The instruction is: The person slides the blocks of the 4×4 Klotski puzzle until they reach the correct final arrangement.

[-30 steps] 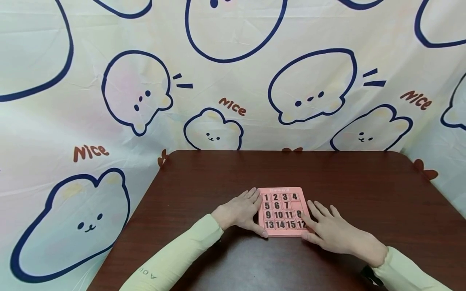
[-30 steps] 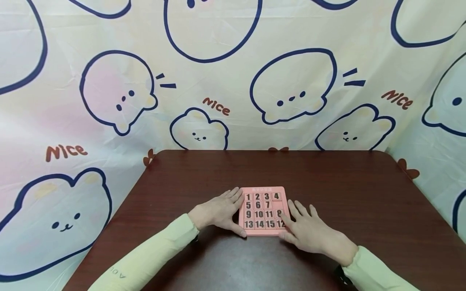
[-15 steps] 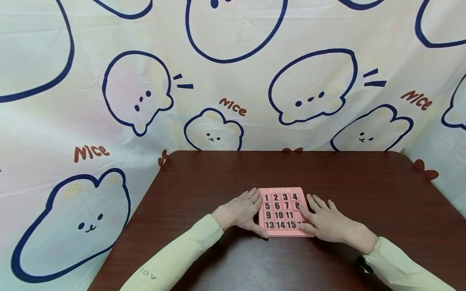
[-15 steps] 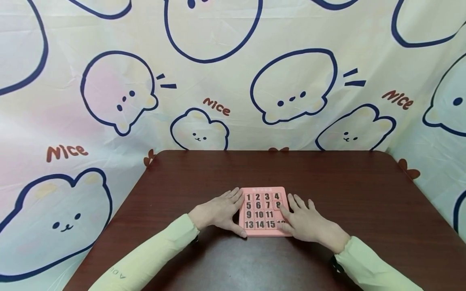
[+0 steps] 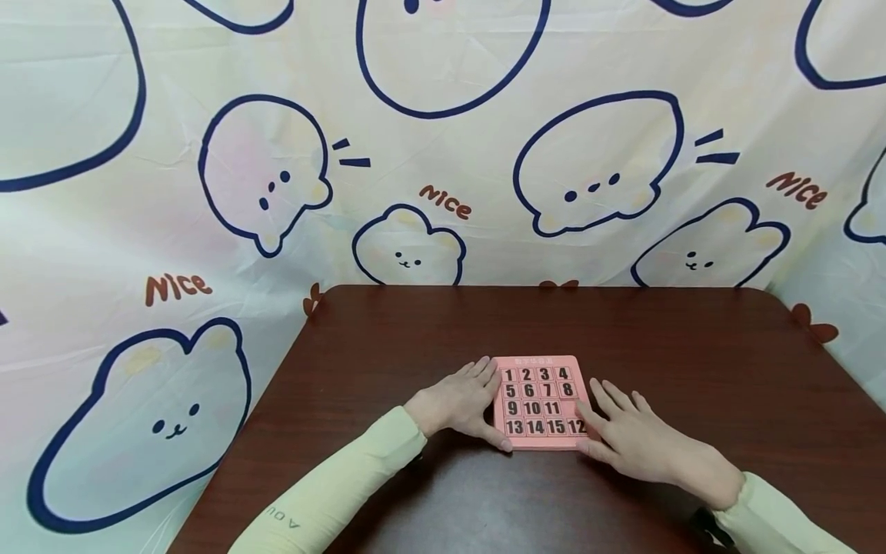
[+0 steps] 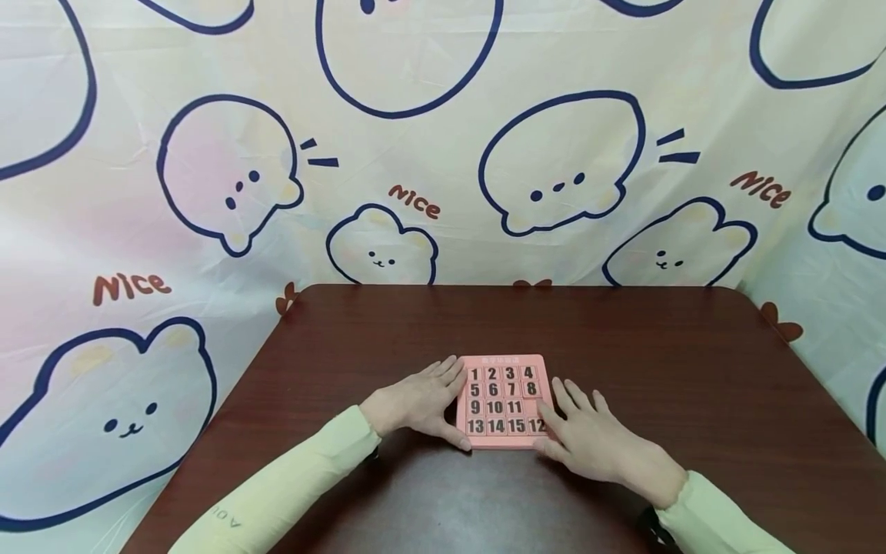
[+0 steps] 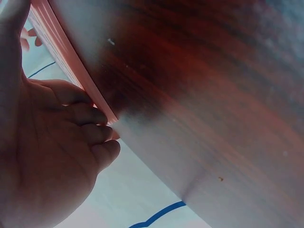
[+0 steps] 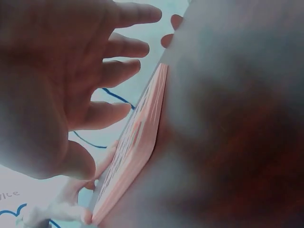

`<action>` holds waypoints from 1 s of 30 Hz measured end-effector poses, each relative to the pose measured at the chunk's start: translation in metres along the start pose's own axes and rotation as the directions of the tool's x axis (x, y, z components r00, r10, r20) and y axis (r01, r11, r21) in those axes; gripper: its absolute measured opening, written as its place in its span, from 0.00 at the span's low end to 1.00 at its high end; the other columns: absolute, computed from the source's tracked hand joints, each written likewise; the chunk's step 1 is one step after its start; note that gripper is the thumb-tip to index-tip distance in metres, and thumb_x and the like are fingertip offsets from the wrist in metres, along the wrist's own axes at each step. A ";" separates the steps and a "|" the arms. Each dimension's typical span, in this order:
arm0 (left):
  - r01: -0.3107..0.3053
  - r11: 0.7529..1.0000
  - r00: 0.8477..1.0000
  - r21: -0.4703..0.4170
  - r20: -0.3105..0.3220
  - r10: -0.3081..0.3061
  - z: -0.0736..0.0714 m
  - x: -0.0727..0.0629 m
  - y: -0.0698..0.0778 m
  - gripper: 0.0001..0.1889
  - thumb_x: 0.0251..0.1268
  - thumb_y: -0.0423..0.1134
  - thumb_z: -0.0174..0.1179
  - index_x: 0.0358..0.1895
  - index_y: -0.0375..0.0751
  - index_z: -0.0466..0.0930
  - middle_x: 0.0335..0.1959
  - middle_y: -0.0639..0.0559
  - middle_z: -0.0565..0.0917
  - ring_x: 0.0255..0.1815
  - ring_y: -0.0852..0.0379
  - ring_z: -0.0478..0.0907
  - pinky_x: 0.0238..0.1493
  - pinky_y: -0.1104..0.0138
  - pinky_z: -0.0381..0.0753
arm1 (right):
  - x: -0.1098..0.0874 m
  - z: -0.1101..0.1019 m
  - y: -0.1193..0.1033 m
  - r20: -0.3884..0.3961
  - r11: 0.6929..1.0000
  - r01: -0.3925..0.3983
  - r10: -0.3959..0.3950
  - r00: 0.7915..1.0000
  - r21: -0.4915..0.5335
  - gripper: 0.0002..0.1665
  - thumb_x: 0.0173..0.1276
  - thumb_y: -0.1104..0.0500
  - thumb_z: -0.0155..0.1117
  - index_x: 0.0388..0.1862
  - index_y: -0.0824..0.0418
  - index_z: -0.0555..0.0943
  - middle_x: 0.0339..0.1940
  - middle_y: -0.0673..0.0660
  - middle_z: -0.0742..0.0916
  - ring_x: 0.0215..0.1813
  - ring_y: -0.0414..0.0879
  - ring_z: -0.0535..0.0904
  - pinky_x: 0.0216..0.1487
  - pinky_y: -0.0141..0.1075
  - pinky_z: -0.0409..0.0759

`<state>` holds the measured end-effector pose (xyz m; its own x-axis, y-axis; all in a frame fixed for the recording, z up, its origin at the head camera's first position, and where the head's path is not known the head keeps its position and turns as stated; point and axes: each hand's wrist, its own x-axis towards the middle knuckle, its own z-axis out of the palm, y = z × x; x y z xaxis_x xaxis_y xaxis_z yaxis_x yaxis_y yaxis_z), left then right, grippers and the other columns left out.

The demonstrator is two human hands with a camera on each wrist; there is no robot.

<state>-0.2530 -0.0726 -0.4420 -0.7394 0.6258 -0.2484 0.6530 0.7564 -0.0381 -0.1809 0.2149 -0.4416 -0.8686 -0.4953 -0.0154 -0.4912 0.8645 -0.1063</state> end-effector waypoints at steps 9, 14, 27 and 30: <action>-0.005 1.000 1.000 0.009 0.002 0.005 -0.001 -0.002 -0.001 0.67 0.44 0.84 0.53 0.79 0.37 0.44 0.81 0.41 0.45 0.82 0.48 0.42 0.81 0.60 0.48 | -0.022 0.007 -0.014 -0.018 0.998 0.060 -0.060 0.998 -0.004 0.39 0.70 0.32 0.52 0.69 0.56 0.74 0.74 0.71 0.67 0.75 0.69 0.60 0.61 0.72 0.64; -0.004 1.000 1.000 0.003 0.002 0.004 -0.001 -0.002 -0.001 0.67 0.44 0.84 0.53 0.79 0.37 0.45 0.81 0.41 0.46 0.82 0.47 0.42 0.81 0.60 0.48 | -0.019 0.008 -0.016 -0.023 0.998 0.058 -0.059 0.998 -0.022 0.38 0.71 0.33 0.52 0.68 0.57 0.75 0.74 0.71 0.67 0.75 0.69 0.60 0.62 0.72 0.63; 0.001 1.000 1.000 0.005 0.016 -0.001 -0.004 0.001 -0.002 0.67 0.43 0.84 0.53 0.79 0.39 0.46 0.81 0.42 0.46 0.83 0.48 0.41 0.81 0.58 0.48 | 0.011 -0.003 -0.001 0.030 1.000 0.000 0.000 1.000 0.005 0.38 0.71 0.35 0.53 0.70 0.58 0.73 0.75 0.73 0.65 0.76 0.71 0.58 0.64 0.74 0.58; 0.016 1.000 1.000 0.000 0.003 -0.016 -0.008 0.001 -0.009 0.64 0.45 0.84 0.51 0.79 0.42 0.48 0.81 0.42 0.47 0.82 0.46 0.42 0.81 0.55 0.47 | 0.019 -0.012 0.009 -0.019 1.000 0.006 -0.006 1.000 0.004 0.36 0.72 0.36 0.53 0.70 0.57 0.72 0.75 0.73 0.64 0.75 0.71 0.58 0.66 0.74 0.57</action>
<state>-0.2614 -0.0774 -0.4347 -0.7490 0.6132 -0.2510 0.6412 0.7662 -0.0417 -0.2026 0.2148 -0.4310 -0.8669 -0.4985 0.0043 -0.4959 0.8613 -0.1109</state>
